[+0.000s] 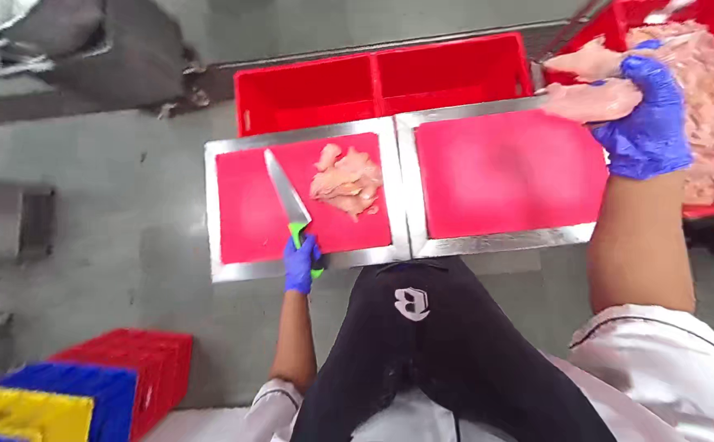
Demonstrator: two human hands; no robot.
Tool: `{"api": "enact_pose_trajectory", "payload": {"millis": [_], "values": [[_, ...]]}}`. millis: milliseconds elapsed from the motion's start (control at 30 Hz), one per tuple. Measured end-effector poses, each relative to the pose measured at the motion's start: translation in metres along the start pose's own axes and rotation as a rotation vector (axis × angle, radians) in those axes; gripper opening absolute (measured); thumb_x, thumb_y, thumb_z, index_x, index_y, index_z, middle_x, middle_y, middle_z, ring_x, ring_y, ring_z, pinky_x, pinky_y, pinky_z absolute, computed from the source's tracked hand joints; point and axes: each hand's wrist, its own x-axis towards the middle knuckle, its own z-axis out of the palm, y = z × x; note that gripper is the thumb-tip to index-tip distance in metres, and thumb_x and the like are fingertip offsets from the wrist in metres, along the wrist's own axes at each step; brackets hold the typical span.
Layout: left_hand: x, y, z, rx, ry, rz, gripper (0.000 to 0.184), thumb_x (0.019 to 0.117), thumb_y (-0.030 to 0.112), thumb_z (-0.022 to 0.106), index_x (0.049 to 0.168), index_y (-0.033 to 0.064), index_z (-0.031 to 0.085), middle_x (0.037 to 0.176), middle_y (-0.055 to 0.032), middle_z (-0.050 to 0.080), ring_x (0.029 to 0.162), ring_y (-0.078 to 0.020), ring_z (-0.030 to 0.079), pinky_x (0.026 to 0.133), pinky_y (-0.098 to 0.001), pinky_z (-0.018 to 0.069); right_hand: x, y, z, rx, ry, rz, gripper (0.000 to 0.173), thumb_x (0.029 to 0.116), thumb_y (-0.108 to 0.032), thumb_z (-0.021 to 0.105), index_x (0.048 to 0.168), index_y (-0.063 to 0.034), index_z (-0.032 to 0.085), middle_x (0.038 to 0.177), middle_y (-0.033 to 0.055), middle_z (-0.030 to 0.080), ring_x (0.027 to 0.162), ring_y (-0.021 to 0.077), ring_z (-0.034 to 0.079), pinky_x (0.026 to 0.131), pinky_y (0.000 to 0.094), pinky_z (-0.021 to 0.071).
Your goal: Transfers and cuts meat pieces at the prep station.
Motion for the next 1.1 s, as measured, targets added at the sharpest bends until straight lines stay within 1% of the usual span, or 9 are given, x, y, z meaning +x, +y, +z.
{"api": "enact_pose_trajectory", "payload": {"millis": [167,267,333,533,667,800,900,1033,1100], "values": [[0.005,-0.004,0.003,-0.117,0.010,-0.001,0.011,0.0978,0.004,0.062,0.106,-0.0014,0.057,0.061,-0.0012,0.059,0.046,-0.0109,0.057,0.047,-0.0268,0.0546,-0.009,0.150,0.170,-0.286,-0.235,0.315,0.026,0.0972,-0.019,0.064,0.120,-0.0104,0.054,0.100,0.0043,0.069,0.086,0.0154,0.069,0.073,0.0337,0.0605],[0.003,-0.002,0.003,-0.154,0.018,-0.050,0.011,0.0986,0.002,0.062,0.106,-0.0021,0.056,0.062,-0.0026,0.059,0.047,-0.0119,0.059,0.048,-0.0268,0.0554,-0.034,0.238,0.205,-0.961,-0.560,0.165,0.048,0.0935,-0.033,0.074,0.129,-0.0031,0.064,0.132,0.0217,0.059,0.120,0.0371,0.059,0.099,0.0567,0.0496],[0.005,0.000,0.004,-0.153,0.026,-0.062,0.012,0.0982,0.002,0.063,0.106,-0.0027,0.056,0.062,-0.0031,0.060,0.047,-0.0120,0.059,0.048,-0.0270,0.0556,-0.040,0.256,0.213,-1.084,-0.604,-0.036,0.039,0.0927,-0.038,0.073,0.116,-0.0068,0.067,0.134,0.0214,0.056,0.123,0.0405,0.055,0.099,0.0598,0.0477],[0.006,0.005,0.008,-0.134,0.065,-0.090,0.013,0.0985,0.003,0.063,0.107,-0.0032,0.056,0.063,-0.0032,0.060,0.048,-0.0115,0.060,0.048,-0.0265,0.0557,-0.011,0.227,0.185,-1.017,-0.871,-0.052,0.046,0.0995,-0.028,0.063,0.139,-0.0050,0.061,0.146,0.0178,0.057,0.139,0.0320,0.050,0.117,0.0517,0.0370],[0.002,0.006,0.010,-0.062,0.120,-0.092,0.014,0.1009,0.005,0.061,0.111,-0.0028,0.056,0.064,-0.0030,0.061,0.049,-0.0112,0.059,0.049,-0.0270,0.0558,0.007,0.151,0.089,-1.006,-0.488,0.039,0.046,0.1014,-0.026,0.064,0.142,-0.0047,0.056,0.147,0.0189,0.054,0.134,0.0323,0.053,0.106,0.0522,0.0466],[0.001,0.006,0.018,0.036,0.143,-0.068,0.015,0.1033,0.011,0.059,0.114,0.0006,0.056,0.062,0.0017,0.059,0.049,-0.0074,0.058,0.049,-0.0249,0.0551,0.029,0.087,-0.097,-1.227,0.006,-0.002,0.040,0.1018,-0.026,0.058,0.134,-0.0022,0.062,0.132,0.0205,0.064,0.121,0.0318,0.062,0.102,0.0492,0.0499],[0.001,0.006,0.019,0.056,0.149,-0.069,0.007,0.1050,0.013,0.054,0.110,0.0085,0.056,0.060,0.0078,0.058,0.048,-0.0029,0.057,0.047,-0.0205,0.0539,0.026,0.039,-0.235,-1.569,0.333,0.136,0.036,0.1030,-0.024,0.047,0.128,-0.0071,0.067,0.131,0.0201,0.065,0.122,0.0383,0.061,0.101,0.0604,0.0475],[-0.003,0.013,0.034,0.173,0.198,-0.099,0.008,0.1073,0.014,0.048,0.115,0.0117,0.052,0.060,0.0115,0.054,0.048,0.0002,0.055,0.047,-0.0175,0.0510,0.018,0.034,-0.400,-1.673,0.311,0.476,0.036,0.0911,-0.014,0.065,0.127,-0.0110,0.068,0.135,0.0265,0.060,0.125,0.0543,0.054,0.091,0.0786,0.0421],[-0.001,0.016,0.040,0.275,0.237,-0.129,0.009,0.1075,0.014,0.048,0.116,0.0111,0.051,0.060,0.0105,0.052,0.047,-0.0005,0.053,0.046,-0.0182,0.0495,0.014,0.054,-0.453,-1.675,0.171,0.650,0.064,0.0776,-0.017,0.085,0.138,-0.0232,0.064,0.149,0.0198,0.053,0.136,0.0558,0.042,0.093,0.0837,0.0368]]}}
